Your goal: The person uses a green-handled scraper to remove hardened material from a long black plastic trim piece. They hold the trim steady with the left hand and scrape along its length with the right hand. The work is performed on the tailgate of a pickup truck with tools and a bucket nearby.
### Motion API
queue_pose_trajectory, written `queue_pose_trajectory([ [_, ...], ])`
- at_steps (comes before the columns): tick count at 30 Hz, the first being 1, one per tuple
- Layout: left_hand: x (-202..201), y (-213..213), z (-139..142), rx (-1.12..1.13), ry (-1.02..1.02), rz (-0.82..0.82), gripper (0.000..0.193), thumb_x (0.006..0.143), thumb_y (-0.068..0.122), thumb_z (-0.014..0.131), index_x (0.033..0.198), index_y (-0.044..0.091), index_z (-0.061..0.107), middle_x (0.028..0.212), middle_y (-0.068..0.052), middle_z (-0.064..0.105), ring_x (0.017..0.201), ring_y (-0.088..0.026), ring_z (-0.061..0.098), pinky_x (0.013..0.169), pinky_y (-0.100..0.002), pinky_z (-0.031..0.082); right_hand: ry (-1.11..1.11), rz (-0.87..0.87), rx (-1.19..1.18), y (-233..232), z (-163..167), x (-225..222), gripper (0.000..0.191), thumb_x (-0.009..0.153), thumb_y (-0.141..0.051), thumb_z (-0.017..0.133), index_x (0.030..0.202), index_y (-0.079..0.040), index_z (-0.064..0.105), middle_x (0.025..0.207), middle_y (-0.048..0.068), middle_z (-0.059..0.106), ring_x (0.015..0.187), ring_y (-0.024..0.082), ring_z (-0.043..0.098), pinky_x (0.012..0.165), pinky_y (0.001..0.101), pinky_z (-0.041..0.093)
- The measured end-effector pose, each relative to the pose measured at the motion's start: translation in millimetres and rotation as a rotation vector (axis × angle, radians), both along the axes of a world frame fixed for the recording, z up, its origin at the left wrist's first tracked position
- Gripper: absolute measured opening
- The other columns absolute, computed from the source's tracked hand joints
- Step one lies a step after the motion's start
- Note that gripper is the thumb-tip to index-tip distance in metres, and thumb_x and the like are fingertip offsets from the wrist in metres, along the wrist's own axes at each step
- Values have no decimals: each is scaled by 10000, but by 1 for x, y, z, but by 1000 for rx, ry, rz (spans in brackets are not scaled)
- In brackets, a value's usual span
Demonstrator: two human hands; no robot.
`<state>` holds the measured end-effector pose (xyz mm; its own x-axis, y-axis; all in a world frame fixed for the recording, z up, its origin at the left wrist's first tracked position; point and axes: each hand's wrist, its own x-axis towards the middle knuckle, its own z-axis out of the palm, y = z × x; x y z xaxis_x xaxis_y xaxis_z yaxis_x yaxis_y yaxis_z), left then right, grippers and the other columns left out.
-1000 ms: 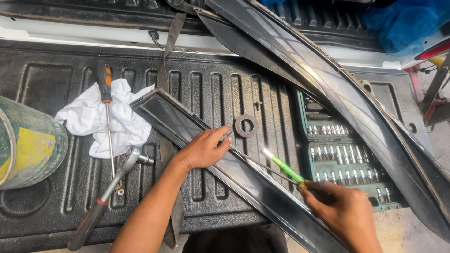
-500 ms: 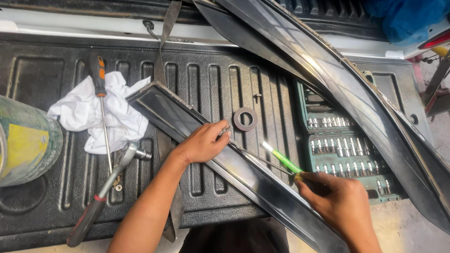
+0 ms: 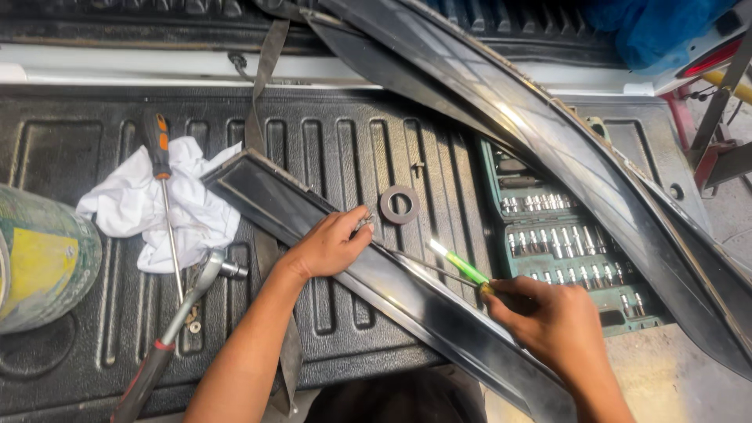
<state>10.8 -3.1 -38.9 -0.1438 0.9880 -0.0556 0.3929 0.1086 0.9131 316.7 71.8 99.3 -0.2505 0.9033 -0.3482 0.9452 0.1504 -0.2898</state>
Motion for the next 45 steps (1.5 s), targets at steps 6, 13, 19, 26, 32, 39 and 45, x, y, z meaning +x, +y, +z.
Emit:
queue_pose_trajectory([
  [6, 1, 4, 1, -36, -130, 2, 408, 1055, 351, 462, 927, -3, 619, 722, -130, 672, 695, -214, 640, 824, -334, 504, 97, 44, 59, 1, -5, 4, 291, 750, -387, 873, 973, -202, 842, 634, 97, 764, 517, 191, 725, 554, 343, 552],
  [13, 17, 7, 26, -43, -125, 16, 585, 868, 648, 549, 1079, 105, 613, 748, -24, 674, 705, -161, 651, 670, -347, 527, 163, 32, 17, 5, -21, 15, 260, 766, -387, 844, 953, -206, 830, 575, 98, 733, 469, 214, 686, 522, 356, 531],
  [19, 35, 15, 40, -163, 313, 28, 682, 589, 586, 910, 1035, 121, 688, 766, -38, 633, 775, -208, 659, 685, -369, 529, 106, 17, 11, 5, -19, 19, 253, 771, -403, 849, 963, -238, 838, 578, 104, 725, 477, 215, 677, 525, 359, 514],
  [26, 37, 15, 30, -10, 344, 43, 371, 714, 447, 861, 896, 130, 797, 786, -33, 681, 717, -202, 669, 672, -354, 540, 157, 35, 8, 7, -23, 22, 263, 764, -403, 840, 977, -250, 836, 616, 81, 755, 492, 197, 705, 519, 348, 530],
  [32, 31, 14, 28, -56, 220, 91, 242, 843, 322, 780, 886, 84, 780, 790, -47, 672, 647, -193, 642, 625, -345, 527, 143, 21, -19, 5, -29, 30, 259, 779, -393, 835, 990, -242, 836, 647, 70, 777, 527, 192, 730, 540, 345, 542],
  [39, 30, 14, 25, -96, 282, 55, 254, 947, 295, 653, 884, 51, 682, 872, -73, 659, 726, -230, 645, 697, -379, 516, 238, 147, 129, -3, -30, 32, 285, 755, -371, 840, 1015, -256, 829, 719, 6, 809, 537, 138, 742, 517, 311, 575],
  [45, 25, 13, 17, 16, 278, 32, 234, 963, 261, 623, 910, 33, 636, 903, -112, 653, 799, -321, 663, 737, -432, 513, 113, 175, 166, -5, -23, 28, 256, 782, -376, 825, 1014, -267, 825, 730, 0, 811, 577, 118, 754, 555, 278, 583],
])
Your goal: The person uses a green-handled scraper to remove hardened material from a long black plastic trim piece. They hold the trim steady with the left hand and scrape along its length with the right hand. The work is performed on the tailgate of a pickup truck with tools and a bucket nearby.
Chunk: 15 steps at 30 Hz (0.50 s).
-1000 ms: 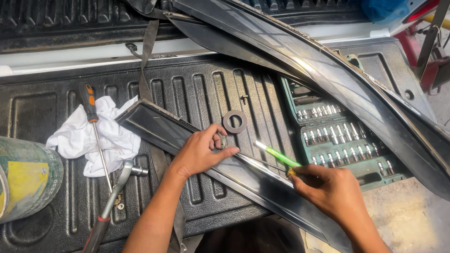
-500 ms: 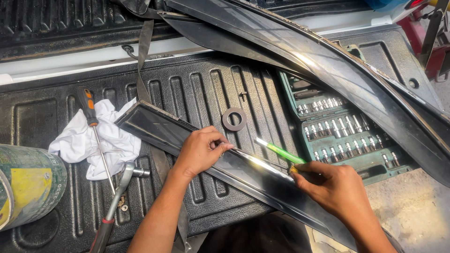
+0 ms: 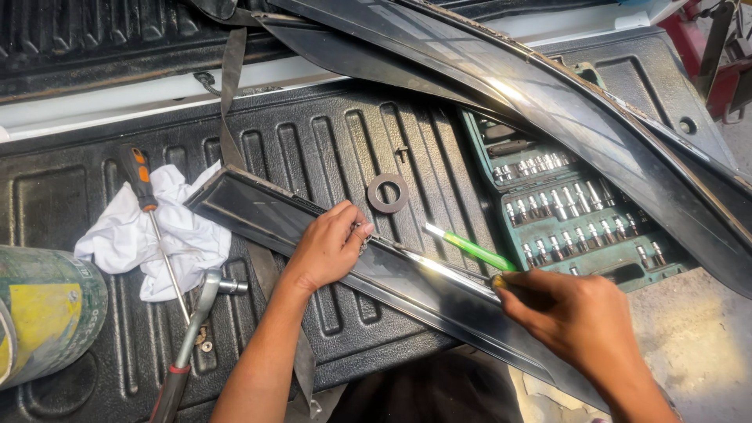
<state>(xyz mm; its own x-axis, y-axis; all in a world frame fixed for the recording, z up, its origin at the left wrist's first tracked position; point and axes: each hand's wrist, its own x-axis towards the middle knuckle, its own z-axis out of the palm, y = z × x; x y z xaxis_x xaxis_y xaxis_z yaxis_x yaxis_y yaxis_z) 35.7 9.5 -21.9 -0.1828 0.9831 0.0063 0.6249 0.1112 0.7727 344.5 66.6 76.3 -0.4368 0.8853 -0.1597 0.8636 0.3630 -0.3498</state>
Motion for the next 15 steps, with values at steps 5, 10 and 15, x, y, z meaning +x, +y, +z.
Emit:
queue_pose_trajectory([
  [5, -4, -4, -7, 5, 9, -9, 230, 972, 259, 611, 919, 36, 628, 929, -120, 663, 853, -347, 677, 761, -448, 522, 120, -32, -42, -6, -7, -5, 270, 765, -363, 849, 985, -208, 834, 718, 28, 805, 534, 150, 755, 509, 300, 570],
  [10, -8, -9, -9, 1, -17, -19, 232, 971, 265, 603, 928, 39, 632, 933, -125, 665, 848, -349, 685, 770, -446, 525, 65, -49, -5, -8, -4, -10, 275, 774, -376, 861, 979, -196, 832, 712, 54, 794, 556, 157, 766, 530, 293, 571],
  [15, -8, -9, -7, -5, 3, -36, 265, 984, 290, 590, 941, 30, 621, 934, -136, 659, 862, -355, 674, 768, -453, 520, 116, 36, 42, -4, 6, -15, 258, 770, -370, 825, 970, -208, 831, 670, 36, 780, 545, 145, 746, 511, 279, 556],
])
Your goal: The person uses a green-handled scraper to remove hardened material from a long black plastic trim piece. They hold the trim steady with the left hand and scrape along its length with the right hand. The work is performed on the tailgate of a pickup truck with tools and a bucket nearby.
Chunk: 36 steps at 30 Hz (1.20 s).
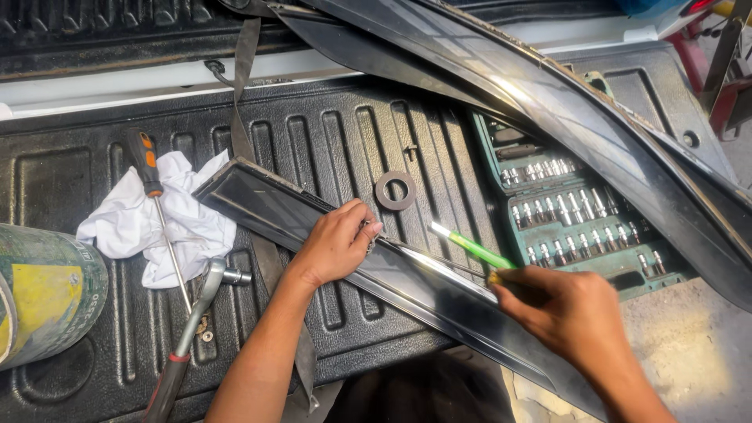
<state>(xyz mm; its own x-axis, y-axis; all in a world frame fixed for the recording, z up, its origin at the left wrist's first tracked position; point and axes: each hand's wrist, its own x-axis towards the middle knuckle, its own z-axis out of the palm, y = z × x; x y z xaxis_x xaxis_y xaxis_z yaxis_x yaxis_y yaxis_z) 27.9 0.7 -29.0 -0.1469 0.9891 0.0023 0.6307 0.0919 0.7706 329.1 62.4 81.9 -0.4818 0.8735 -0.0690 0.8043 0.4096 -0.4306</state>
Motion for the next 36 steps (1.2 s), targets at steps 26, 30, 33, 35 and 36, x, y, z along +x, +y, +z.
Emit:
queue_pose_trajectory([
  [26, -7, -8, -4, 88, -96, -39, 241, 1002, 256, 569, 975, 17, 588, 977, -162, 625, 901, -381, 648, 789, -454, 508, 28, -225, -76, 11, 21, 31, 289, 792, -251, 835, 1067, -164, 824, 827, 44, 821, 676, 141, 775, 621, 291, 598],
  [30, -7, -6, -3, 54, -85, -46, 255, 1007, 266, 562, 983, 12, 581, 973, -164, 621, 894, -366, 645, 795, -449, 508, 59, -120, -65, -4, 20, 23, 275, 751, -241, 839, 1012, -154, 829, 815, 18, 826, 673, 102, 794, 627, 251, 608],
  [33, -5, -8, 0, -29, -96, -31, 260, 1011, 273, 551, 969, 19, 587, 967, -152, 630, 892, -340, 657, 812, -437, 512, -80, -147, -139, -9, 2, 2, 269, 775, -296, 868, 1018, -184, 834, 786, 19, 821, 632, 140, 783, 600, 283, 598],
  [35, -3, -7, 2, -51, -93, -31, 263, 1010, 277, 550, 960, 21, 589, 962, -146, 634, 890, -325, 665, 817, -433, 513, -196, -175, -162, -9, -2, -1, 268, 803, -336, 879, 1036, -207, 848, 773, 23, 823, 622, 157, 781, 601, 299, 595],
  [36, -3, -7, 3, -46, -89, -33, 264, 1008, 279, 552, 960, 22, 589, 960, -144, 635, 888, -321, 666, 815, -433, 513, -240, -177, -160, -8, -3, -1, 270, 814, -343, 868, 1050, -212, 856, 771, 26, 824, 638, 153, 788, 616, 298, 598],
])
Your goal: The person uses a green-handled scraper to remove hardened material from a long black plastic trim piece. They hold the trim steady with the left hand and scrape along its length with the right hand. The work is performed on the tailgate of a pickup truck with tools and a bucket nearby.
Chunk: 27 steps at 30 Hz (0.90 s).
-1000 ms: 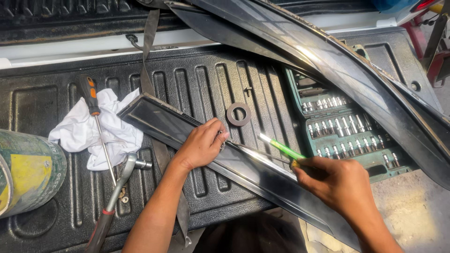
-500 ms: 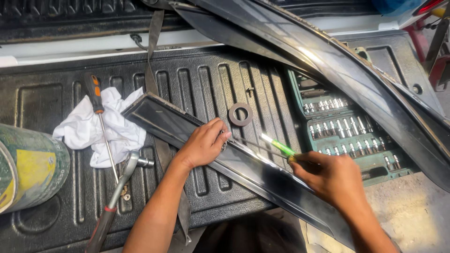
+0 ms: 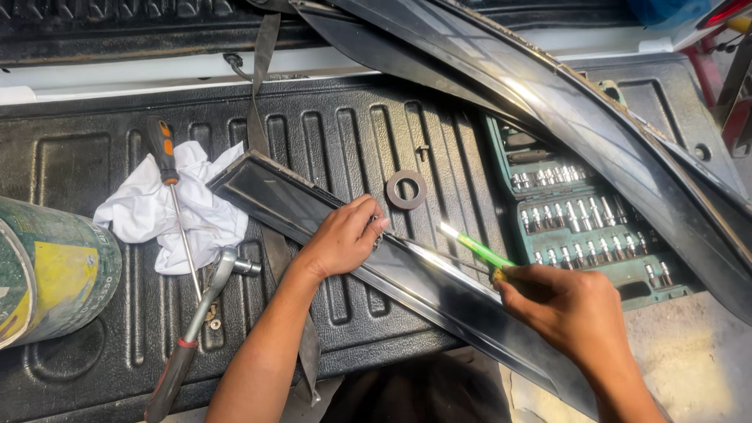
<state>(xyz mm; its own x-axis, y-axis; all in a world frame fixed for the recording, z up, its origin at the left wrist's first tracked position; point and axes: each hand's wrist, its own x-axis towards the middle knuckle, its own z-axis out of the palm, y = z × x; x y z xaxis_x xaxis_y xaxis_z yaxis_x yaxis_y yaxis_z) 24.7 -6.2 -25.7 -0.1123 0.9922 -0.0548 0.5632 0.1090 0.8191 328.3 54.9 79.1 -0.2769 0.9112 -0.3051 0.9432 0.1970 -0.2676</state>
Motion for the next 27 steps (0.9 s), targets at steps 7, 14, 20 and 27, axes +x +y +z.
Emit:
queue_pose_trajectory([
  [7, 0, 1, 0, 12, -26, 4, 252, 1004, 274, 551, 959, 32, 606, 964, -141, 644, 883, -323, 671, 810, -425, 517, 269, 85, 57, 8, -1, 5, 282, 755, -323, 823, 999, -181, 832, 763, 16, 817, 637, 119, 788, 590, 294, 607],
  [14, 2, 4, -1, 83, -37, 6, 241, 992, 245, 575, 952, 7, 588, 939, -158, 634, 852, -344, 653, 778, -428, 510, -29, 4, -29, 11, 0, 8, 287, 821, -386, 844, 1074, -251, 835, 732, 35, 820, 634, 164, 789, 608, 294, 595],
  [20, 3, 3, -2, 90, -45, 18, 233, 980, 239, 593, 944, 9, 596, 927, -156, 634, 845, -352, 640, 762, -430, 505, 184, 48, 30, 8, 11, 3, 282, 754, -369, 843, 979, -199, 833, 727, 45, 795, 624, 171, 787, 593, 298, 592],
  [27, 5, 1, -2, 109, -88, -33, 226, 1002, 232, 576, 940, 15, 592, 917, -139, 625, 840, -300, 639, 781, -407, 503, 111, 57, 40, 8, 11, 6, 267, 770, -422, 837, 971, -247, 840, 685, 41, 781, 580, 192, 753, 579, 327, 575],
])
